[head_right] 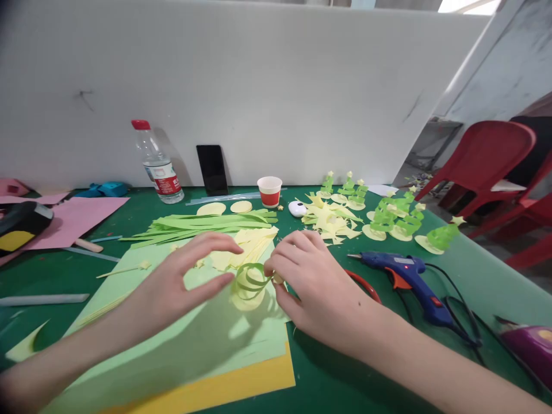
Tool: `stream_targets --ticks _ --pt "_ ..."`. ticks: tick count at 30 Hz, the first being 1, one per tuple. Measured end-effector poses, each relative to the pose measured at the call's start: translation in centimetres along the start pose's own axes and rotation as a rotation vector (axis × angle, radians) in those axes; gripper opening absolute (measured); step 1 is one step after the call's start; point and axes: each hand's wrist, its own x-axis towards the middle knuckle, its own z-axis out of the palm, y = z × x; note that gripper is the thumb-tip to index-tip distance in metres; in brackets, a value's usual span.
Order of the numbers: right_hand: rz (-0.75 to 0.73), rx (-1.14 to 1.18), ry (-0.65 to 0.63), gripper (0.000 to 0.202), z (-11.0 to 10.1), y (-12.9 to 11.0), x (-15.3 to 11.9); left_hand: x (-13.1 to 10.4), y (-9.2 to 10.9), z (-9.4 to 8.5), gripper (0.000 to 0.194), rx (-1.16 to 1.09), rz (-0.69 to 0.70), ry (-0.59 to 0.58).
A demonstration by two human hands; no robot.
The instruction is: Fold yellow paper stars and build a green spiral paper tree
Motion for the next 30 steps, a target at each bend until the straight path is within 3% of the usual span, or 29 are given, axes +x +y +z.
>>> stream_targets --ticks 3,6,8,18,20,21,25,30 --pt "0.017 0.018 0.052 0.013 0.2 -0.4 0.2 0.8 1.3 1.6 0.013 -0.013 0.146 -0.016" --pt "0.043 0.022 0.1 0.013 0.3 -0.6 0.2 1.4 1.7 2.7 0.003 -0.02 0.181 -0.01" --pt "0.055 0.026 0.124 0.012 0.3 -0.6 0.2 1.6 1.5 3.0 0.007 -0.031 0.177 -0.002" --pt "0.199 0.364 0.025 0.015 0.6 0.9 0.0 1.4 1.3 2.9 0.006 -0.056 0.118 -0.045" --pt "0.263 0.414 0.036 0.015 0.5 1.3 0.1 2.2 1.0 2.1 0.025 -0.045 0.091 -0.048" --pt "0.31 0.439 0.049 0.014 0.4 1.6 0.2 2.9 0.5 1.4 0.039 -0.032 0.064 -0.044" --pt "0.561 0.582 0.116 0.003 -0.4 2.8 0.5 7.7 -4.2 -0.8 0.024 0.086 -0.118 0.052" --pt "0.859 0.924 0.156 0.022 0.2 5.7 0.5 13.6 -11.9 -0.1 0.025 0.269 -0.247 -0.101"
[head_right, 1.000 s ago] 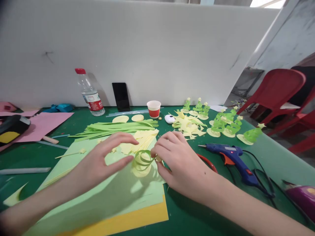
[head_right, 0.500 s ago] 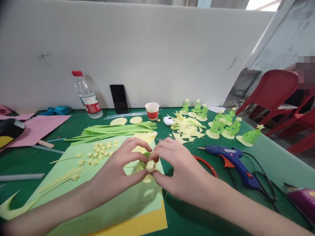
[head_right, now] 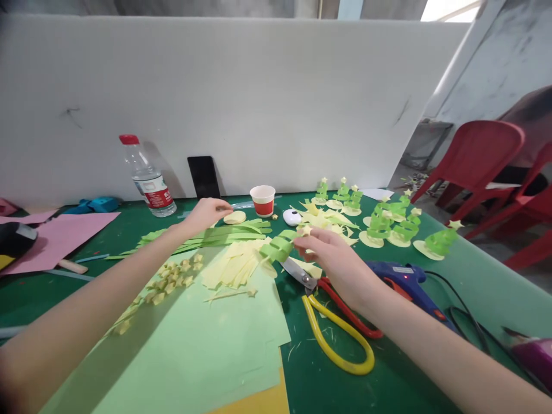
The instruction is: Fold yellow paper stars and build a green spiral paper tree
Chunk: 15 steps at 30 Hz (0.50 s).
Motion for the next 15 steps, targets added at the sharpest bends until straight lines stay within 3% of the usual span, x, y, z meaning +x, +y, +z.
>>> stream_targets --ticks 6,11,15 --pt "0.222 0.346 -0.04 0.022 -0.9 1.5 1.8 3.2 -2.2 2.5 0.026 0.124 0.033 -0.217" --pt "0.3 0.513 -0.006 0.019 -0.7 1.0 1.7 3.7 -2.7 2.1 0.025 0.154 0.06 -0.294" --pt "0.327 0.592 0.006 0.017 -0.5 0.7 1.6 3.9 -2.9 1.7 0.024 0.151 0.059 -0.291"
